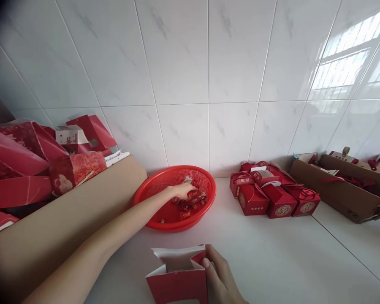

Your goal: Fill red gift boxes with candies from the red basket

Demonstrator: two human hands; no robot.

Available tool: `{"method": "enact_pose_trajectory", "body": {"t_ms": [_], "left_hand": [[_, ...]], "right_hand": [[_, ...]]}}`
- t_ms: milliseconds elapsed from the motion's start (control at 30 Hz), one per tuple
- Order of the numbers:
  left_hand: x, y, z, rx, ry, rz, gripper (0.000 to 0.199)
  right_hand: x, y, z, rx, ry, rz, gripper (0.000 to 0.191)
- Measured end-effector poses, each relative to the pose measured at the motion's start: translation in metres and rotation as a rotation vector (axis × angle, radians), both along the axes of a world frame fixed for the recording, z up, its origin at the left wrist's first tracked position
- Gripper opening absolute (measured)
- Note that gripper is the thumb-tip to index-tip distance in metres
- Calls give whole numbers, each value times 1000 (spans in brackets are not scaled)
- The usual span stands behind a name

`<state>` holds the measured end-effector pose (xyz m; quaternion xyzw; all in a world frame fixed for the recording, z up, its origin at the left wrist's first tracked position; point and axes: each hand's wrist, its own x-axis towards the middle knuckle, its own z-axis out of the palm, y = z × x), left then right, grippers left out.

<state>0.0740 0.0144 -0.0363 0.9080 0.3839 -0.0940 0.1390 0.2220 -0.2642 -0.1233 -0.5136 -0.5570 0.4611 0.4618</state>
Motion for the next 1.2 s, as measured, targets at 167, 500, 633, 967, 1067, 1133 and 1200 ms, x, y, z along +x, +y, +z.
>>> {"method": "enact_pose_trajectory", "body": {"t_ms": [167, 500, 633, 967, 1067, 1133, 1200], "left_hand": [[-19, 11, -3, -57, 21, 94, 90], [-7, 9, -18, -75, -145, 187, 35], [-10, 7, 5, -88, -324, 173, 23], [-37, -71, 64, -302, -1061, 288, 36], [-35, -105, 69, -231, -1200, 277, 32], [-33, -121, 69, -212, -1227, 276, 32], [-34, -133, 67, -224, -1249, 285, 35]], "right_hand": [[-1, -7, -12, -6, -17, -118, 59], [-5, -9, -8, -159, 31, -157, 70], [0, -6, -15, -67, 0, -130, 56], [19, 58, 63, 362, 141, -278, 29], [6, 83, 108, 418, 256, -211, 28], [-7, 96, 129, 416, 322, -133, 30], [-20, 105, 139, 412, 356, -66, 28]]}}
